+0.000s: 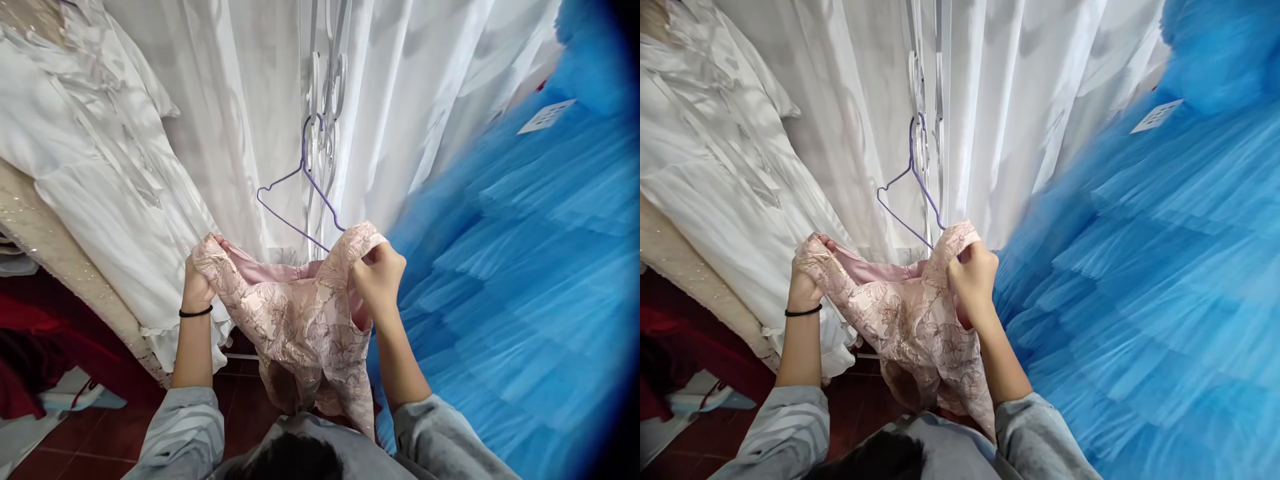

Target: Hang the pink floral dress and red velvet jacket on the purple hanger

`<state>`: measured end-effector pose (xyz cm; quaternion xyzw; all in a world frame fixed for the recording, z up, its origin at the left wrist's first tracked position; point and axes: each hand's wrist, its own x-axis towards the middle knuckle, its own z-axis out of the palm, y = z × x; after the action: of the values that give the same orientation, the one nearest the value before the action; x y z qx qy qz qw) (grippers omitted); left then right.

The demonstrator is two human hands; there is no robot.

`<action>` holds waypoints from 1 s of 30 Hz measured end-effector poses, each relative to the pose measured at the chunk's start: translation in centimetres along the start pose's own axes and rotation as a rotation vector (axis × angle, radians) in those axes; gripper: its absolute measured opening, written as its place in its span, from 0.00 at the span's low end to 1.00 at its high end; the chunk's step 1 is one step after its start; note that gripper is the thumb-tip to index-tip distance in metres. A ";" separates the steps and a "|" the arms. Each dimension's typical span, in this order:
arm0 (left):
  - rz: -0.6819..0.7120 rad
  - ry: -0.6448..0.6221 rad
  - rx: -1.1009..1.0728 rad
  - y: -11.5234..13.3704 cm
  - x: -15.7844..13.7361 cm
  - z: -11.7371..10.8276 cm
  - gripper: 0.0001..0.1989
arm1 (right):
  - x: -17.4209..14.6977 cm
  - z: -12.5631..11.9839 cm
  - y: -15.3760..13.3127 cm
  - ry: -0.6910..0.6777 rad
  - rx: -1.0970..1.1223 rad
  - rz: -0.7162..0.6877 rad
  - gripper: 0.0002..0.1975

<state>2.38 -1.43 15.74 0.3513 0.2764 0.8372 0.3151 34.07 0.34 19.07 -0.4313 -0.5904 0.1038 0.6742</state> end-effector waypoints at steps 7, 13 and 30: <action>0.137 0.033 0.127 -2.4 2.2 -0.1 0.16 | 6.3 -0.9 5.2 -0.166 0.414 0.188 0.03; 0.141 0.063 0.032 -2.3 5.4 0.0 0.13 | 10.3 -1.1 8.2 -0.222 0.533 0.216 0.07; 0.204 -0.113 0.614 5.5 10.8 0.5 0.16 | 10.4 -0.9 8.4 -0.279 0.490 0.122 0.27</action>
<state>-5.10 2.93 24.27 0.5017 0.4614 0.7212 0.1235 40.89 11.81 20.59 -0.2716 -0.6077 0.3420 0.6632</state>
